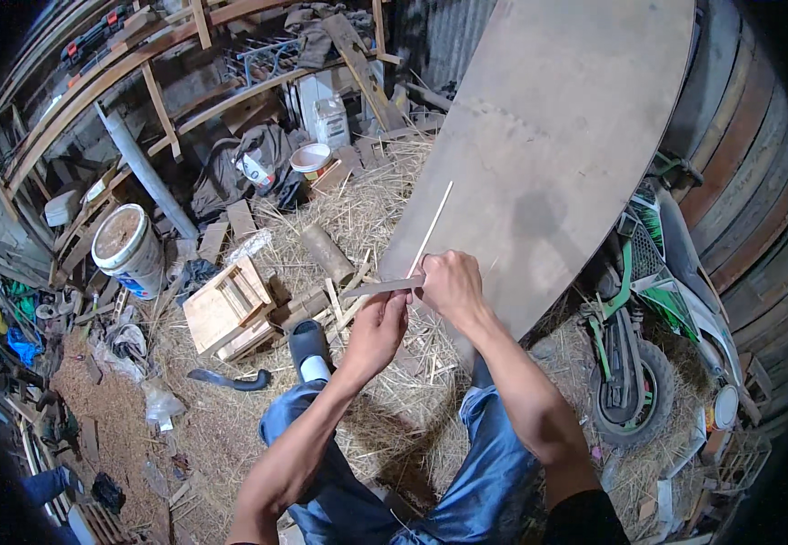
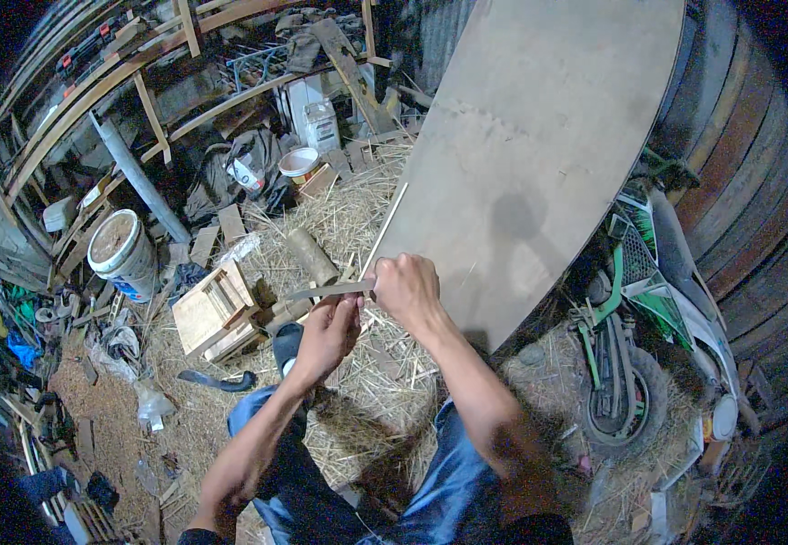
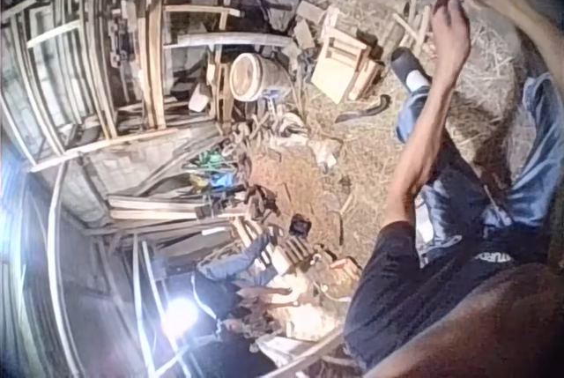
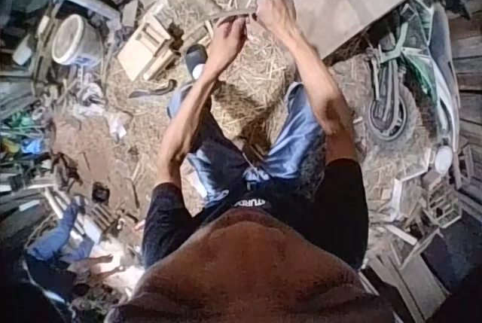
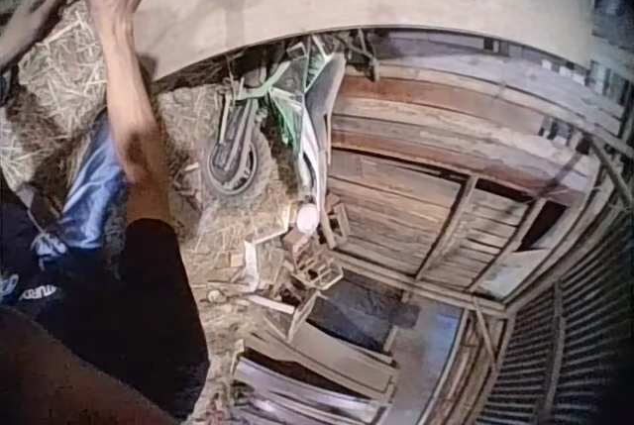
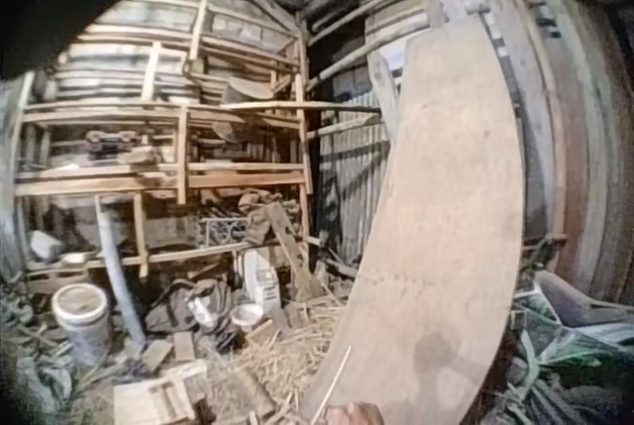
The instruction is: The person assembles a small wooden frame by inserting thin sticks into pre-drilled holes using a small knife to trim the sticks to size.
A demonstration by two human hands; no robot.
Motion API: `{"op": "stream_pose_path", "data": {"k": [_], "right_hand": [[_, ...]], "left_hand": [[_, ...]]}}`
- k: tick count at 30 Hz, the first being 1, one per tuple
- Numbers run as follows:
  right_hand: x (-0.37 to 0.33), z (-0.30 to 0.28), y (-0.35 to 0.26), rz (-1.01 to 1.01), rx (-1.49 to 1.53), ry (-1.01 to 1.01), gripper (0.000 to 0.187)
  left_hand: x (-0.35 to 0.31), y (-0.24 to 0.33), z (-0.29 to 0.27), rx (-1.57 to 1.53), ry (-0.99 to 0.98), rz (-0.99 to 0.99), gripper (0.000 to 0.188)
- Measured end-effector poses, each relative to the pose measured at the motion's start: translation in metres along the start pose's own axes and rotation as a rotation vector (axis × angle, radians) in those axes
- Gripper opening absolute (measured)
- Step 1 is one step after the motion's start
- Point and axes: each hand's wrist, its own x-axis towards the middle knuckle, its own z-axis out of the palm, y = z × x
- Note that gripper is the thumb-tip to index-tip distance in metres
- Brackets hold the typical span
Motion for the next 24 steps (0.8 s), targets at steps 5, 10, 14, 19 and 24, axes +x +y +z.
{"op": "stream_pose_path", "data": {"k": [5,10,14,19,24], "right_hand": [[0.002,0.006,0.010,0.083,-0.101,0.080,0.014],[0.008,0.006,0.015,0.183,-0.127,0.078,0.015],[-0.003,0.009,0.116,0.668,-0.106,0.130,0.016],[-0.018,-0.008,0.108,0.954,0.009,0.159,0.025],[-0.004,0.000,0.079,0.702,0.236,0.100,0.029]], "left_hand": [[0.006,0.005,0.002,-0.082,-0.063,-0.025,0.025],[0.015,0.008,0.007,-0.108,-0.042,0.001,0.029],[-0.007,-0.003,0.010,-0.095,-0.195,-0.074,0.029],[0.006,0.007,-0.012,-0.229,-0.201,-0.162,0.026],[0.037,0.011,-0.020,-0.329,-0.225,-0.219,0.023]]}}
